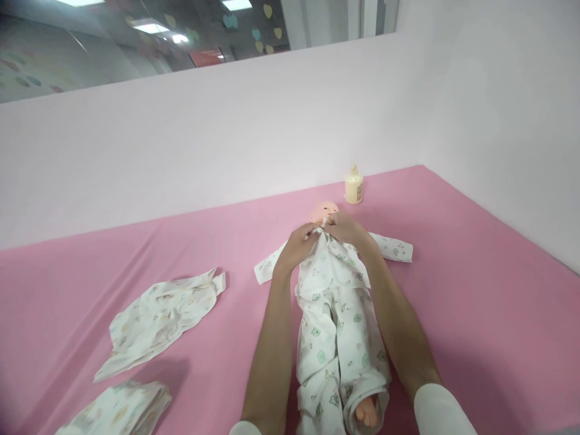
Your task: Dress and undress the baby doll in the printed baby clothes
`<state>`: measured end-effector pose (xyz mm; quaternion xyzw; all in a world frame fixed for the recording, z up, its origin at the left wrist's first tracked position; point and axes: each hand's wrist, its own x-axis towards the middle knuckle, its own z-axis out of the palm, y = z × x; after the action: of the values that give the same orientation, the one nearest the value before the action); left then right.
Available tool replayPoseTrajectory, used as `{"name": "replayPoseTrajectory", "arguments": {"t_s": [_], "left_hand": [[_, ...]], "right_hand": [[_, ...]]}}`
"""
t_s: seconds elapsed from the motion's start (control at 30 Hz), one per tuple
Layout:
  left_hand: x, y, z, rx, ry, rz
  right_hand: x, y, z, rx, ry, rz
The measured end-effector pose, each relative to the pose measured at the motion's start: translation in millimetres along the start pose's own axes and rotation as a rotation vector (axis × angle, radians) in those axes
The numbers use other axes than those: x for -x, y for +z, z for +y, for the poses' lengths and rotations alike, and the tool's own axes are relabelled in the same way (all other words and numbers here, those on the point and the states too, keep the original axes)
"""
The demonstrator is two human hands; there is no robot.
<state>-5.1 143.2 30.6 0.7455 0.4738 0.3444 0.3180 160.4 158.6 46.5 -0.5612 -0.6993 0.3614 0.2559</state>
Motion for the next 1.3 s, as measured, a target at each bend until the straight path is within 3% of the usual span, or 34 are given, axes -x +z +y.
{"name": "replayPoseTrajectory", "arguments": {"t_s": [0.23, 0.4, 0.6, 0.8, 1.03, 1.3], "left_hand": [[2, -4.7, 1, 0.048, -0.137, 0.04], [0, -5.0, -1, 0.054, -0.165, 0.042], [3, -7.0, 0, 0.083, -0.199, 0.047], [5, -9.9, 2, 0.09, -0.206, -0.015], [12, -14.0, 8, -0.046, -0.19, -0.22], [12, -11.8, 13, -0.084, -0.066, -0.245]], "right_hand": [[11, -1, -19, 0.267, 0.048, 0.066], [26, 1, -33, 0.494, 0.047, -0.022], [30, 9, -30, 0.658, 0.082, -0.069], [32, 13, -24, 0.711, 0.102, -0.016], [19, 20, -10, 0.651, 0.108, 0.045], [30, -5, -9, 0.333, 0.017, -0.086]]}}
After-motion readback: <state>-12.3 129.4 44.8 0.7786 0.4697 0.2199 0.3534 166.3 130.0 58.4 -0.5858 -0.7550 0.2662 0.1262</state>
